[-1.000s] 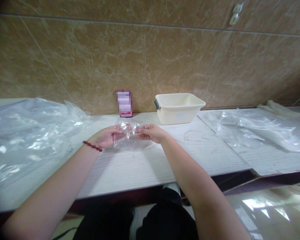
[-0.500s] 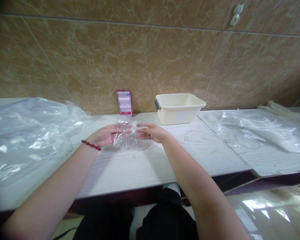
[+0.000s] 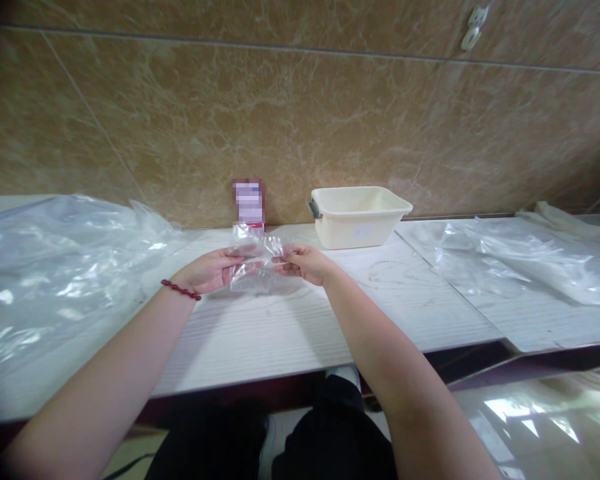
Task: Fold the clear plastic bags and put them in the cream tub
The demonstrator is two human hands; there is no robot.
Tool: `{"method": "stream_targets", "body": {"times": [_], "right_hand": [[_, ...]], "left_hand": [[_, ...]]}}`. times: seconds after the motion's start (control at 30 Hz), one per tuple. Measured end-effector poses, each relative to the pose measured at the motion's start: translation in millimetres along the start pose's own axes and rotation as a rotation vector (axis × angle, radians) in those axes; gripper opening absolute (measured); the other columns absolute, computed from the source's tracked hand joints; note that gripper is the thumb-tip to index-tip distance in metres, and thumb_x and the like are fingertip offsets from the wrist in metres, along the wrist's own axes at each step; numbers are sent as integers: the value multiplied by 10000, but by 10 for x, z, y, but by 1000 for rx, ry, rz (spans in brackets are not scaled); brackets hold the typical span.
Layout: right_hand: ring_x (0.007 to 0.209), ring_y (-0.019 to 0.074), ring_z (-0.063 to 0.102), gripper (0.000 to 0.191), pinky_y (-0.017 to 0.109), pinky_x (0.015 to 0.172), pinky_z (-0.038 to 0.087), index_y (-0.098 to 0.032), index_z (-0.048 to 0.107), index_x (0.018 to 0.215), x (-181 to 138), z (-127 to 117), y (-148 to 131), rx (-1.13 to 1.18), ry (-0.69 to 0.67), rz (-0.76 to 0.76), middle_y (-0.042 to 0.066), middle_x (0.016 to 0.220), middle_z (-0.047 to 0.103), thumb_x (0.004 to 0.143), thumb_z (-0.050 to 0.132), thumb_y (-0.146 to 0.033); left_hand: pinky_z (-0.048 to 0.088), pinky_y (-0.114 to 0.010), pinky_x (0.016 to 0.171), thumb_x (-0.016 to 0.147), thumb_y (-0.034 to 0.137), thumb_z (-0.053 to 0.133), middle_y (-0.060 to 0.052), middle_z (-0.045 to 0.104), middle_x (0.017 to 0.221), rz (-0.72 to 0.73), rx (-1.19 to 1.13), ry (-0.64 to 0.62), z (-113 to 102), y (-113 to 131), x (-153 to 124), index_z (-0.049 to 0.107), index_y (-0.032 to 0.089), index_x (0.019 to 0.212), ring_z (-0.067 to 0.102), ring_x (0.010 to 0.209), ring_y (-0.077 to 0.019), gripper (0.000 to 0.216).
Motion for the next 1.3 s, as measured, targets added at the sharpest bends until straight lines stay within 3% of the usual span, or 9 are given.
{"method": "stream_targets", "body": {"times": [0.33,0.5,0.67,0.93,1.17,1.3], "right_hand": [[666,96,604,53,230,671,489,-152,559,687,-2,-27,-33,43,31,-37,17,762,629,719,536,-118],[631,89,598,68,180,580,464,-165,566,665,9,-51,-54,37,39,-76,-4,688,615,697,538,-111],[617,91,588,138,195,569,443,-164,523,588,27,-125,-90,44,149,-113,-12,626,597,678,493,-63],[625,104,586,148,180,523,398,-163,464,542,25,-184,-130,81,243,-153,-27,563,572,611,461,-32],[668,119,590,157,185,517,395,-160,436,498,35,-173,-162,88,215,-208,-16,600,586,585,454,-30],[679,134,592,175,215,549,416,-155,414,466,23,-127,-190,90,182,-234,-8,617,586,561,437,-9]], "left_hand": [[442,-225,760,692,60,529,-93,620,915,48,39,27,-24,38,-8,612,91,818,585,809,-140,154],[444,-293,741,672,20,456,-62,573,1031,57,-66,-9,66,77,-53,474,223,1102,577,852,-158,476],[431,-418,754,740,169,404,-76,587,969,106,-196,9,112,94,-12,387,214,1183,566,868,-208,445],[401,-434,826,810,292,374,-105,558,1036,-85,-231,23,130,-185,72,476,132,1065,516,964,-228,318],[435,-373,794,812,354,361,-116,559,1031,-150,-284,-13,140,-251,73,453,124,1090,521,957,-220,373],[424,-378,817,811,277,378,-118,565,1025,-135,-283,11,112,-250,83,463,109,1075,527,950,-219,324]]}}
Point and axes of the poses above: each hand's wrist, its own x-axis towards the middle knuckle, its own z-axis out of the palm, y = z × x, the point moved 8 cm from there along x, towards the middle knuckle
